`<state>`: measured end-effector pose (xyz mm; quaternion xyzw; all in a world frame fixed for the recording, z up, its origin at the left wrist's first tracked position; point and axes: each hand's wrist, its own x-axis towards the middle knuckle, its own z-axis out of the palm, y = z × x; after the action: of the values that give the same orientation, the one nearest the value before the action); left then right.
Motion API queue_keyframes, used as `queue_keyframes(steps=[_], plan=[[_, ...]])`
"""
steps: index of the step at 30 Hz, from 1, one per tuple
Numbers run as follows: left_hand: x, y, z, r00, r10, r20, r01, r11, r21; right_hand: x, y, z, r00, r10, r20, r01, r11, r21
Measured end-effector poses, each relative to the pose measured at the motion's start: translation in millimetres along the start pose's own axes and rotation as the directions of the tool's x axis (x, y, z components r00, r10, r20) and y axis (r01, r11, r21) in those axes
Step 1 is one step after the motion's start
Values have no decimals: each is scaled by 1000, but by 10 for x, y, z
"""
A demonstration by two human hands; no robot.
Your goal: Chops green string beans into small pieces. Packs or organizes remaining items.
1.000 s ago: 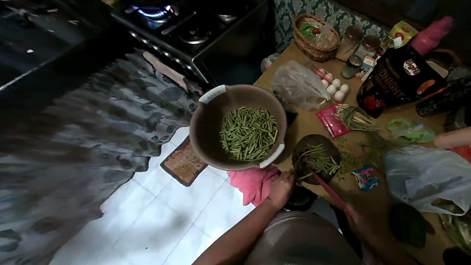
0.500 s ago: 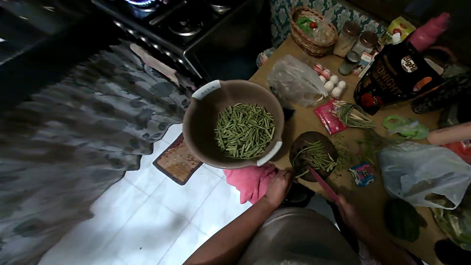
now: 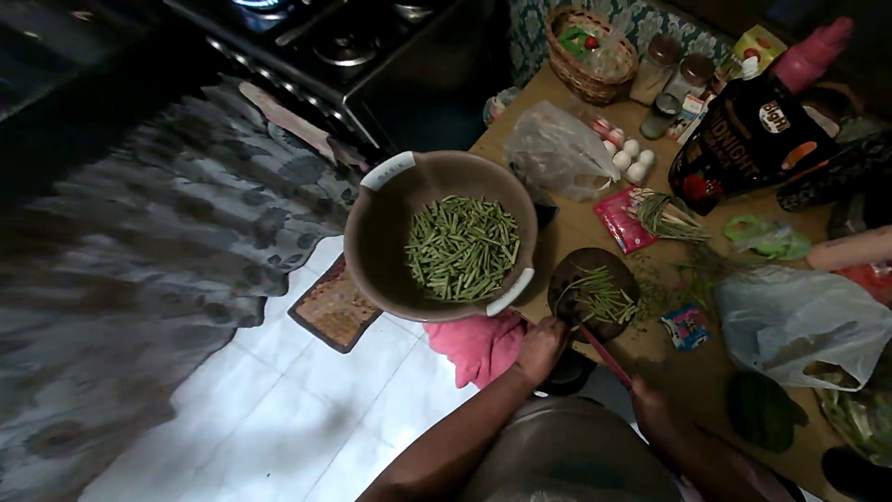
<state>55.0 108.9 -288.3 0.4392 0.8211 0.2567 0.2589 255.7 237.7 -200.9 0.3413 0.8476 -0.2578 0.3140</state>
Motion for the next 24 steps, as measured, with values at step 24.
queue_keyframes(steps=[24], plan=[[703, 388, -517, 920, -365, 141, 347, 927, 140, 86, 179, -156, 998, 11, 63, -14, 999, 43]])
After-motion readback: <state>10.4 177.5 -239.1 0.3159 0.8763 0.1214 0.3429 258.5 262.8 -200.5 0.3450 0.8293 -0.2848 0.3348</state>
